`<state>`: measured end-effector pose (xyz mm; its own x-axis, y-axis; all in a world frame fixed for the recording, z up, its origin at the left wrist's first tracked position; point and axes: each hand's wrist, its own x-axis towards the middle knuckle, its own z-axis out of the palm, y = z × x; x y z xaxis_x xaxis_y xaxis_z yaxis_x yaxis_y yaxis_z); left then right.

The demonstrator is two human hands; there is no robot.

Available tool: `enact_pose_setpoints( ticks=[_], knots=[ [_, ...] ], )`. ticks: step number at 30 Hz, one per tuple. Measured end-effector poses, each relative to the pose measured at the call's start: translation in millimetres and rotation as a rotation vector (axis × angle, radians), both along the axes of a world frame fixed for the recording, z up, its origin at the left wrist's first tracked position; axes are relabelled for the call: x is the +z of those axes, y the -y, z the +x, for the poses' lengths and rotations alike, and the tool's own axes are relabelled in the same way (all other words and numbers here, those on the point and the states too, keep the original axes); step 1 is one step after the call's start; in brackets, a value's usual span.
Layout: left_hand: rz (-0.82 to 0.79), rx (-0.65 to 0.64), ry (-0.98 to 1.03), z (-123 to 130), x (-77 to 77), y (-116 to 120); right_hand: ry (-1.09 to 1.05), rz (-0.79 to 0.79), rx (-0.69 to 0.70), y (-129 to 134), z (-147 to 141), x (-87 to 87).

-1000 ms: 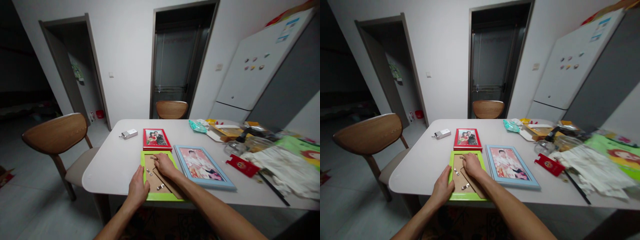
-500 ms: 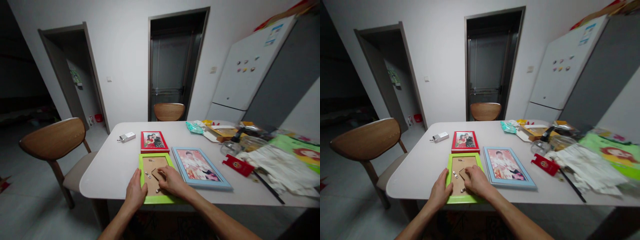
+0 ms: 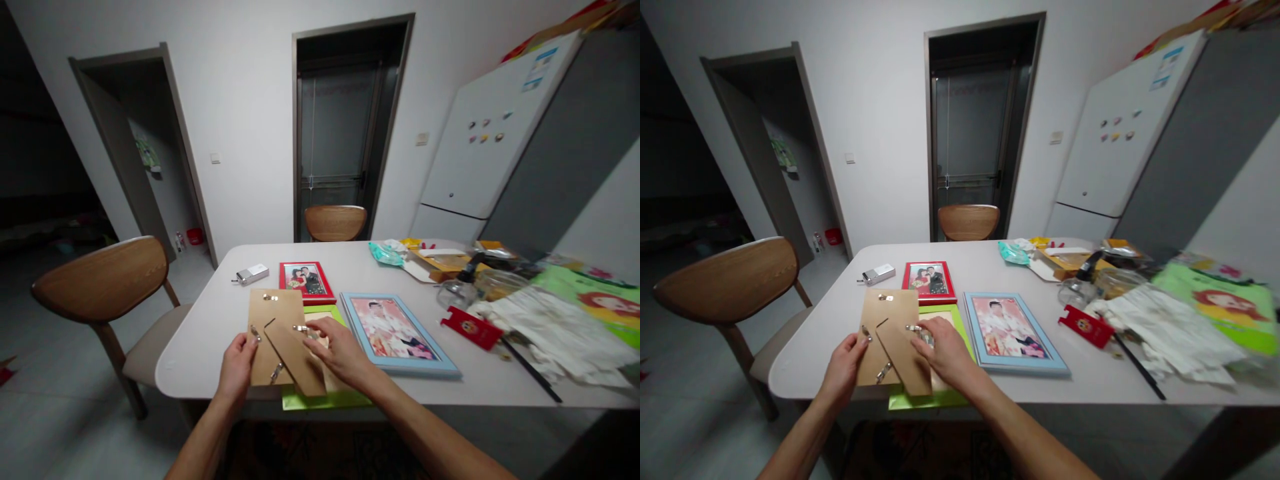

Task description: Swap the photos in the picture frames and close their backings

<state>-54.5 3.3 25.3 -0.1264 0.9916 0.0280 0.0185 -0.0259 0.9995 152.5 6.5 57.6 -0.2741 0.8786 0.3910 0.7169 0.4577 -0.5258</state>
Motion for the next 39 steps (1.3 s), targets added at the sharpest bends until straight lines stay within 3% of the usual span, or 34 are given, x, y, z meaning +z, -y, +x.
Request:
enact_pose_setpoints(
  ticks=[3,7,11,15,18,21,24,27,29,31,35,39],
  knots=[
    [-0.079,0.067,0.065,-41.5,-5.7,3.1,0.146,-0.029,-0.173,-7.2,23.9,-15.9],
    [-0.158,0.11,-0.039,-81.1,-18.4,4.3,0.437,-0.131,-0.353,-13.4,43.1,-33.9],
    [-0.194,0.122,-0.194,-89.1,-20.9,-0.3,0.529,-0.186,-0.395,-18.5,39.3,-36.0],
    [-0.135,0.202,-0.585,-88.5,-19.8,-3.8,0.479,-0.242,-0.429,-26.1,38.7,-31.3],
    [-0.063,0.251,-0.83,-87.5,-20.7,-3.4,0.327,-0.241,-0.439,-30.8,45.0,-28.5],
    [0.058,0.267,-0.972,-76.1,-18.9,-0.6,-0.025,-0.313,-0.398,-30.4,49.9,-23.8],
    [0.176,0.219,-0.962,-42.9,-9.9,9.3,-0.508,-0.56,-0.278,-22.7,46.7,-13.7],
    [0.3,-0.023,-0.802,9.5,4.7,27.2,-0.826,-0.669,-0.191,-11.5,36.9,0.7],
    [0.397,-0.233,-0.725,44.4,13.4,38.3,-0.905,-0.647,-0.194,-5.2,30.0,10.0],
    [0.469,-0.342,-0.706,70.4,19.1,44.7,-0.937,-0.635,-0.193,-1.2,25.0,17.3],
    [0.581,-0.344,-0.777,88.5,22.9,45.0,-0.959,-0.64,-0.087,-0.5,22.2,22.7],
    [0.712,-0.279,-0.779,75.7,25.4,43.2,-0.856,-0.61,-0.084,-8.7,27.0,13.1]
  ],
)
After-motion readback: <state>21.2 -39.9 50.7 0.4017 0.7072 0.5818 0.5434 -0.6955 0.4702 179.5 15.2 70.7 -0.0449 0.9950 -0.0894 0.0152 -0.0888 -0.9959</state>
